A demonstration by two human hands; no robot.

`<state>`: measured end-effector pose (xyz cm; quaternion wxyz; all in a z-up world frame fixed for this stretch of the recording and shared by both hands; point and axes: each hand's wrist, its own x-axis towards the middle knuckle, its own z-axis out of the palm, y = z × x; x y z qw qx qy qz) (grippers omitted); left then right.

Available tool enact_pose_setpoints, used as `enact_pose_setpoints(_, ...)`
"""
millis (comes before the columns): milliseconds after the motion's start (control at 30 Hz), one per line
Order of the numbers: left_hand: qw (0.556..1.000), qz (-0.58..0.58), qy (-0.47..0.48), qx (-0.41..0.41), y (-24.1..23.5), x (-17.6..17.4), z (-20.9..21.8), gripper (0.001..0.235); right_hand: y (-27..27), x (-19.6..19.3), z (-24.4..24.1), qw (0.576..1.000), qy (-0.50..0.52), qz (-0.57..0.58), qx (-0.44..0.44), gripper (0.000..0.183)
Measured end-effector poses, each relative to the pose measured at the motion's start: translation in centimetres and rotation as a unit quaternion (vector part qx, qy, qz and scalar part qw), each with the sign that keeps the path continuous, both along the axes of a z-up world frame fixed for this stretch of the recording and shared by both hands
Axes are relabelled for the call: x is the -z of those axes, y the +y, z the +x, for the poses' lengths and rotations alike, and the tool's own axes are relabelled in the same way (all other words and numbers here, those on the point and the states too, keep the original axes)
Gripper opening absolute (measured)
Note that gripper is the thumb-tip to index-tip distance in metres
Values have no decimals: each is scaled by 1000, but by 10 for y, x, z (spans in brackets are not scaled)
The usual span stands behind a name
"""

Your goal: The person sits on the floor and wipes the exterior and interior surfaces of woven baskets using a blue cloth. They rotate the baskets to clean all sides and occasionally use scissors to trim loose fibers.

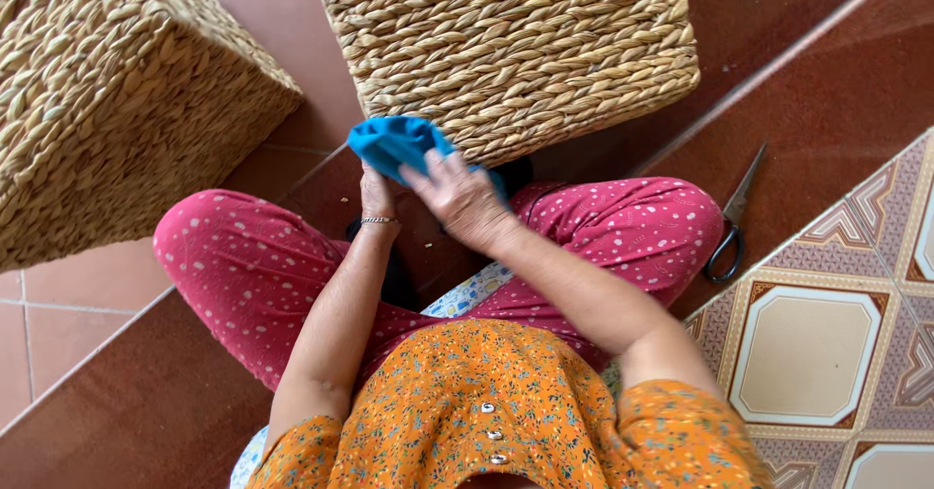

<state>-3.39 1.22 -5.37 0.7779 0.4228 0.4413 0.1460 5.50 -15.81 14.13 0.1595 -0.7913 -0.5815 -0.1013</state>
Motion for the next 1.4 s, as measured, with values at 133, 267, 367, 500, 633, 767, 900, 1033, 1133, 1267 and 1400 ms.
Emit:
enact_pose_setpoints(133, 986, 148, -27, 66, -22, -27, 1, 77, -74, 18, 121, 983, -77, -94, 138, 40)
enact_pose_setpoints(267, 964, 254, 25, 74, -33, -50, 7, 77, -153, 36, 225, 915, 31, -106, 389, 65)
enact_pose_setpoints(367, 966, 248, 30, 58, -34, -45, 12, 76, -146, 54, 234, 906, 2, -48, 421, 60)
enact_pose_setpoints(500, 972, 231, 3, 44, -29, -25, 12, 75, -39, 65, 126, 972, 1, -63, 226, 38)
enact_pose_setpoints(633, 996, 47, -76, 26, -22, -24, 3, 80, 25, 34, 14, 999, 13, 45, -6, 55)
enact_pose_setpoints(767, 986, -26, -163, 23, -18, -45, 2, 80, 15, 15, 73, 999, -31, -26, -1, 51)
enact_pose_setpoints(900, 992, 51, -112, 22, -27, -63, 3, 77, -71, 23, 209, 974, -104, -103, 172, 50)
enact_pose_setpoints(1033, 976, 173, -81, 109, -29, -72, -5, 96, -194, 49, 293, 930, 43, -45, 362, 54)
enact_pose_setpoints(1133, 956, 219, -80, 180, -31, -70, -8, 129, -253, 82, 309, 804, 414, 174, 390, 61)
enact_pose_setpoints(1267, 930, 311, -73, 182, -30, -65, -6, 147, -267, 103, 308, 653, 622, 274, 333, 58)
enact_pose_setpoints(1400, 930, 319, -69, 169, -26, -72, 10, 136, -255, 72, 312, 643, 648, 292, 285, 54)
